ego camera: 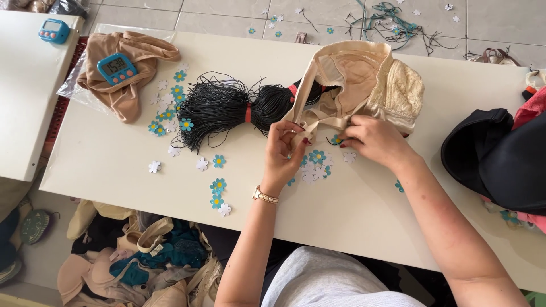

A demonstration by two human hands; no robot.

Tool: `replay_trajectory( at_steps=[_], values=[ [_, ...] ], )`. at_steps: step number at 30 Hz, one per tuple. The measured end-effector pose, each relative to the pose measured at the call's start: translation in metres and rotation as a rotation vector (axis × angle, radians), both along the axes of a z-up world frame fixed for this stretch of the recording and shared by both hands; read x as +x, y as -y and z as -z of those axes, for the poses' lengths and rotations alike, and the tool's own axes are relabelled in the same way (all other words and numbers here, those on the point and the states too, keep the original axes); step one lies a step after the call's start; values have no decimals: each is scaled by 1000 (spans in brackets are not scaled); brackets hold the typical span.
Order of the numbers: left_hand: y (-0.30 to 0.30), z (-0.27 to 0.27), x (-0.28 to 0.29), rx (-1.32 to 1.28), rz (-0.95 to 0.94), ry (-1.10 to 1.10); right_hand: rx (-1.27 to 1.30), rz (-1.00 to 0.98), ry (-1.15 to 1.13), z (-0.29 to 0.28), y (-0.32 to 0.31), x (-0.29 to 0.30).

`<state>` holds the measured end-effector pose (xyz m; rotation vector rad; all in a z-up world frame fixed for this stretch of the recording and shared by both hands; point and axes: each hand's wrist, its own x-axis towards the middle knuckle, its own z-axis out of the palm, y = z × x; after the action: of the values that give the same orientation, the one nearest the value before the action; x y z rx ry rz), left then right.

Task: The person works at a table, handling a beige fabric item and attaching small flower-shaped decorations to it. They also handle bundles of black hair extensions and use scissors to cut a red band from one of the bundles.

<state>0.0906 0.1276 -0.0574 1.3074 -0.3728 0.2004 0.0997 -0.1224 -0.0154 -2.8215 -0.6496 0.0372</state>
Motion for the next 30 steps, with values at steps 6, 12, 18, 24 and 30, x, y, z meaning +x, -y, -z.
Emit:
replay_trajectory(
  at_steps=[6, 12, 18, 24, 30],
  values=[
    [4, 3, -4, 10, 20, 1, 0, -3, 16, 5, 0, -8],
    [8, 2, -5, -86, 63, -16, -83, 38, -8, 1, -10, -6],
    [0, 1, -3, -202, 88, -41, 25, 31, 95, 18, -18, -13],
    [-1, 10, 1, -227, 83, 20, 21, 39, 253, 35, -17, -15],
    [-1, 6, 1, -215, 72, 49, 166, -11, 101, 18, -16, -25]
  ],
)
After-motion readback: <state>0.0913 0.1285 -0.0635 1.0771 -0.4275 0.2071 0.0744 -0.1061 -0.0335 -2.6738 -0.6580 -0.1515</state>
